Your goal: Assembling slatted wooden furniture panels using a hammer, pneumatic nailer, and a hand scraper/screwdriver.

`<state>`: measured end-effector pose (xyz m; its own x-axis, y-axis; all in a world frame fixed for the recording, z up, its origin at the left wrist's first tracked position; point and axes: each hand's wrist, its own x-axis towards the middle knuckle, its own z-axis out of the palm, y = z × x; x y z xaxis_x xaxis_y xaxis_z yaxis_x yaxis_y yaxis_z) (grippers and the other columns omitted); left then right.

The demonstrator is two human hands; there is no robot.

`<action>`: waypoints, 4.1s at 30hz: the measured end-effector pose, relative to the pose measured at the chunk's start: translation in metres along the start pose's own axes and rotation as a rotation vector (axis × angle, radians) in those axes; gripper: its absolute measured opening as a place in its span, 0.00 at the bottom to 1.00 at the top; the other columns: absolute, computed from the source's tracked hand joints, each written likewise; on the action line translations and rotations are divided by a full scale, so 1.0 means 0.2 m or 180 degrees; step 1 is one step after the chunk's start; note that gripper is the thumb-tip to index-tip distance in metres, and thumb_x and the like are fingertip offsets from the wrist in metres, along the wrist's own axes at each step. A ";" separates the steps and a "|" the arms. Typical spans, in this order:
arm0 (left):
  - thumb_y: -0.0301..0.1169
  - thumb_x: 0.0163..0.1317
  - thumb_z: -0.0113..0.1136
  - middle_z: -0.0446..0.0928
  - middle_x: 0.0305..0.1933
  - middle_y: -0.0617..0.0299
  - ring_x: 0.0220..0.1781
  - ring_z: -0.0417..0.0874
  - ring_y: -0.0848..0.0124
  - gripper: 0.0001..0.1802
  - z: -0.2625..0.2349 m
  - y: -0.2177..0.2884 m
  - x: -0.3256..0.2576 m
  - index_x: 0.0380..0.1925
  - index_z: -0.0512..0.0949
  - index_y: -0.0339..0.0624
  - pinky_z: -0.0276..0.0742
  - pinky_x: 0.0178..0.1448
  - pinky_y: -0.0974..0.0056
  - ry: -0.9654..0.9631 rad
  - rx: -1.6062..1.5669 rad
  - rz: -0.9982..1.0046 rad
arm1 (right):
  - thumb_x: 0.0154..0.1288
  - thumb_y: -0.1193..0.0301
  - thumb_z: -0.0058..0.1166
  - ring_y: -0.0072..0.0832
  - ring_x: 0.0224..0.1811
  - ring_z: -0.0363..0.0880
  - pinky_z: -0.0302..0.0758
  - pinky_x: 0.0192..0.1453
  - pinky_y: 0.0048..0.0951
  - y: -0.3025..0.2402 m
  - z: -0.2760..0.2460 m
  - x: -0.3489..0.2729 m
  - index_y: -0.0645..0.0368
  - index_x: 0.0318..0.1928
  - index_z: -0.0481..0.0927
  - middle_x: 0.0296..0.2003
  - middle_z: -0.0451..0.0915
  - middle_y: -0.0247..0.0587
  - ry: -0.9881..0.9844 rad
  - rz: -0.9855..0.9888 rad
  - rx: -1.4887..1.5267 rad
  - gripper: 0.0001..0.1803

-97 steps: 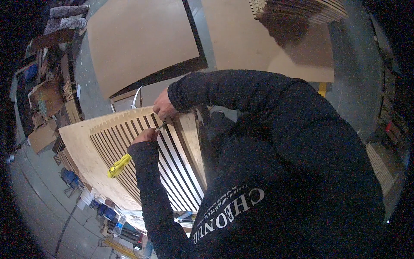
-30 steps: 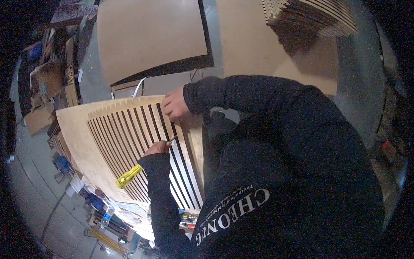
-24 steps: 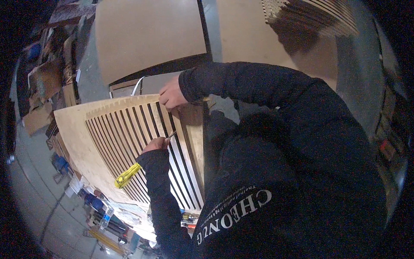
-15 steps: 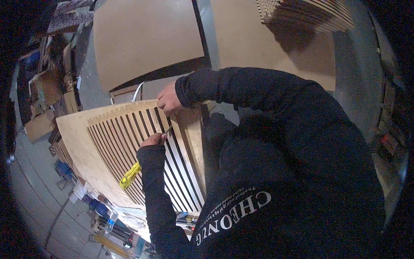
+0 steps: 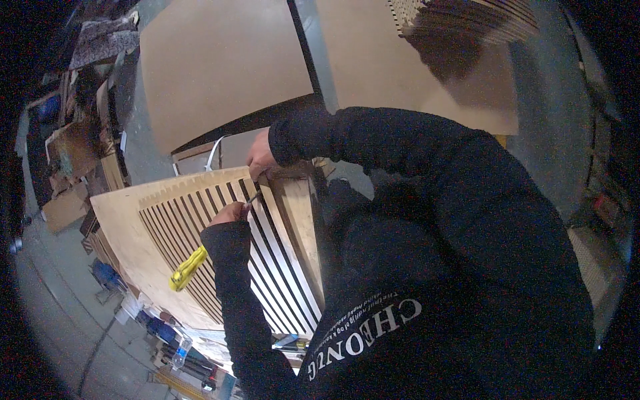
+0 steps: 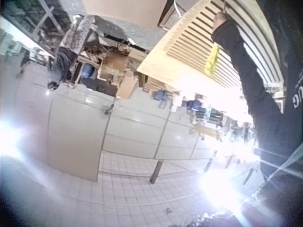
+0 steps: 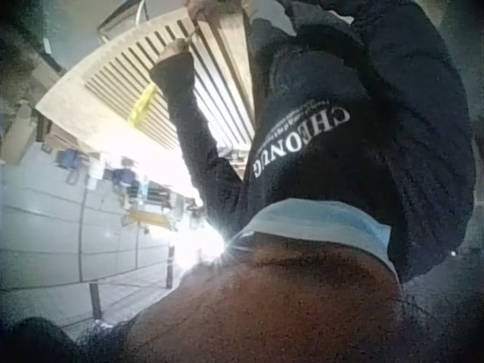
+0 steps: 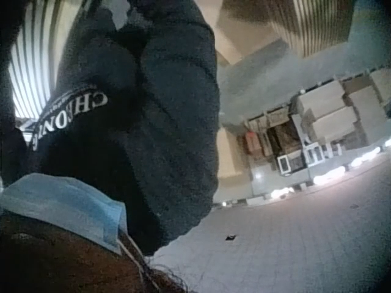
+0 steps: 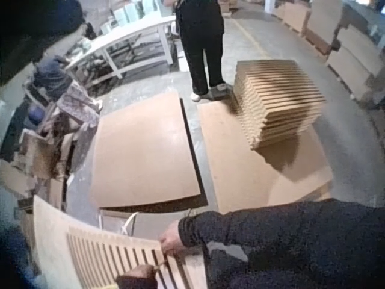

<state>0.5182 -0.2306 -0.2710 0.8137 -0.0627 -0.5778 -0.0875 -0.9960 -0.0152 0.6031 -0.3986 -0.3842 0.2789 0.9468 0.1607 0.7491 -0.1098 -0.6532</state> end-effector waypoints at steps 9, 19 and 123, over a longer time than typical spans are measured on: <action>0.40 0.58 0.48 0.74 0.23 0.54 0.27 0.77 0.61 0.12 -0.01 -0.05 0.08 0.28 0.75 0.43 0.70 0.31 0.61 -0.0127 -0.0045 0.0169 | 0.48 0.67 0.55 0.35 0.36 0.75 0.73 0.37 0.34 -0.03 0.00 0.01 0.46 0.40 0.75 0.35 0.74 0.33 -0.0159 0.0154 0.0301 0.14; 0.40 0.56 0.52 0.75 0.20 0.55 0.24 0.76 0.60 0.12 0.00 -0.07 0.12 0.28 0.77 0.44 0.69 0.28 0.61 -0.0155 -0.0087 0.0214 | 0.44 0.64 0.61 0.27 0.33 0.77 0.71 0.42 0.28 -0.11 0.19 -0.03 0.57 0.30 0.80 0.30 0.78 0.39 0.1181 0.2233 0.2994 0.13; 0.37 0.49 0.60 0.72 0.23 0.63 0.26 0.75 0.66 0.08 0.10 0.00 0.17 0.27 0.79 0.47 0.71 0.31 0.64 0.0007 0.0812 0.1243 | 0.50 0.56 0.52 0.39 0.65 0.45 0.30 0.59 0.66 -0.45 0.52 -0.28 0.47 0.24 0.79 0.52 0.67 0.33 0.2919 0.2244 0.0095 0.11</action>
<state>0.5338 -0.2305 -0.3077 0.6929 -0.4304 -0.5785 -0.5259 -0.8505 0.0028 0.4571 -0.4108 -0.4107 0.9697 0.1017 0.2220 0.2426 -0.5075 -0.8268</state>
